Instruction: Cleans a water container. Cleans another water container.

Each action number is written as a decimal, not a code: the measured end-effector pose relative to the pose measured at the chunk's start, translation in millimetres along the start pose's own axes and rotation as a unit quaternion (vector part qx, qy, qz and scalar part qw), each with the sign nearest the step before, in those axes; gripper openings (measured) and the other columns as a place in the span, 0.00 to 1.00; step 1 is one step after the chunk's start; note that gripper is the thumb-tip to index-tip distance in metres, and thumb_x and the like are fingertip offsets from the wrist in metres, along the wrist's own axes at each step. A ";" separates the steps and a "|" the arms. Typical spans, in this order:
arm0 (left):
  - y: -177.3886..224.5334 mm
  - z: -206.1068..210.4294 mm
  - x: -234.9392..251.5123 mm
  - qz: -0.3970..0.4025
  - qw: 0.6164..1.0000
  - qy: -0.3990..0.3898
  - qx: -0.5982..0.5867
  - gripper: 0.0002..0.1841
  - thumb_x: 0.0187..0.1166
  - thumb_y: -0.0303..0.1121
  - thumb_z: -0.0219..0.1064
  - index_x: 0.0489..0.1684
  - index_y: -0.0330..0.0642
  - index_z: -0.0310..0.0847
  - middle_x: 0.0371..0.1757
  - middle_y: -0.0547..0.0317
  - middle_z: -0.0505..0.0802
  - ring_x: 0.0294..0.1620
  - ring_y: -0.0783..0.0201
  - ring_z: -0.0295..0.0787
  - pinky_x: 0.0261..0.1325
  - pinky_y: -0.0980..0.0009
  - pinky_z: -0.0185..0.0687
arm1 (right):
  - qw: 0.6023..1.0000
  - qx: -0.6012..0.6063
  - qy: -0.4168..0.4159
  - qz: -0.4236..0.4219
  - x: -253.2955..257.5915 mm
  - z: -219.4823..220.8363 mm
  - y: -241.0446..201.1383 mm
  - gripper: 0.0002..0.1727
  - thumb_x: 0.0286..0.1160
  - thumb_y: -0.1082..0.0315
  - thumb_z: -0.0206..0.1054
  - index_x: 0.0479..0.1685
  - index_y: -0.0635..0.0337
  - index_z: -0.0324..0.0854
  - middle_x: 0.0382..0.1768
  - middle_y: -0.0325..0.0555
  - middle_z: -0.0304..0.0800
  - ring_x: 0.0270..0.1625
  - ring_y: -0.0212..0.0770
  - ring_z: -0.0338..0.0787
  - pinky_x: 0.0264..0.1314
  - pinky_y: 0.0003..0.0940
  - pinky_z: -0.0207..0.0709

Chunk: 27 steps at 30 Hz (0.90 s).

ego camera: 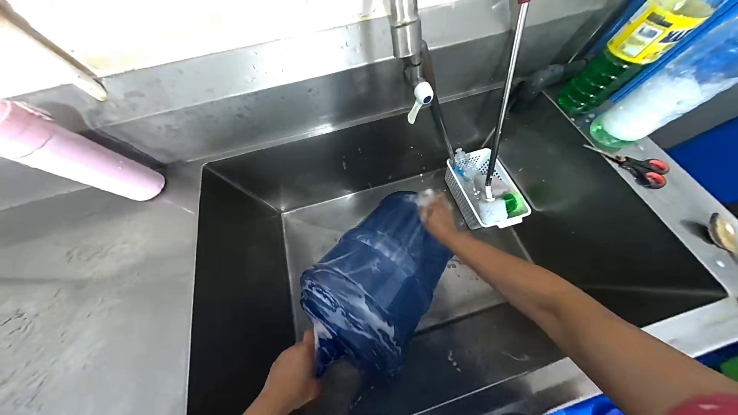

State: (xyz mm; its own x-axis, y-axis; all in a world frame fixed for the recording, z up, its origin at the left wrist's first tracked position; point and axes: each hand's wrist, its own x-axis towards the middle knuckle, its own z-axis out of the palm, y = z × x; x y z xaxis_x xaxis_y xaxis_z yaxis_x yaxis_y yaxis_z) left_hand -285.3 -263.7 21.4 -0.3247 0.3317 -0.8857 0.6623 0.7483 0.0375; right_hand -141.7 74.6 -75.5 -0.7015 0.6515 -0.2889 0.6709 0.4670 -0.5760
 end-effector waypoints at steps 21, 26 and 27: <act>7.5 -8.9 -9.7 -0.012 0.996 -0.009 -0.091 0.47 0.56 0.30 0.86 0.80 0.26 0.65 0.59 0.28 0.89 0.62 0.34 0.88 0.66 0.39 0.81 | 0.987 0.105 0.006 -0.125 -40.0 10.1 2.2 0.26 0.88 0.66 0.54 0.79 0.71 0.74 0.81 0.68 0.73 0.88 0.66 0.66 0.92 0.59 0.51; -75.8 20.8 58.1 0.215 0.675 -0.422 -0.566 0.24 0.63 0.57 0.77 0.53 0.54 0.92 0.42 0.60 0.97 0.38 0.66 0.96 0.42 0.71 0.92 | 0.945 0.116 0.072 -0.297 -61.0 18.3 6.2 0.20 0.83 0.70 0.56 0.65 0.71 0.84 0.71 0.66 0.84 0.81 0.66 0.76 0.86 0.61 0.63; -78.5 25.2 61.1 0.183 0.686 -0.416 -0.568 0.24 0.58 0.58 0.80 0.49 0.55 0.93 0.39 0.60 0.97 0.35 0.65 0.96 0.39 0.70 0.92 | 0.962 0.100 0.061 -0.245 -36.8 17.2 25.2 0.22 0.82 0.72 0.54 0.70 0.70 0.82 0.75 0.66 0.81 0.83 0.66 0.73 0.87 0.63 0.60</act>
State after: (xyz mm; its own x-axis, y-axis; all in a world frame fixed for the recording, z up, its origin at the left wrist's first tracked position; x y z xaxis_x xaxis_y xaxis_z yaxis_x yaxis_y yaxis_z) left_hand -340.1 -316.6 -47.2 0.5336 0.5271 -0.6614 -0.5103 0.8243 0.2453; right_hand -103.1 52.1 -92.5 -0.8800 0.4539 0.1397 0.1992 0.6199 -0.7590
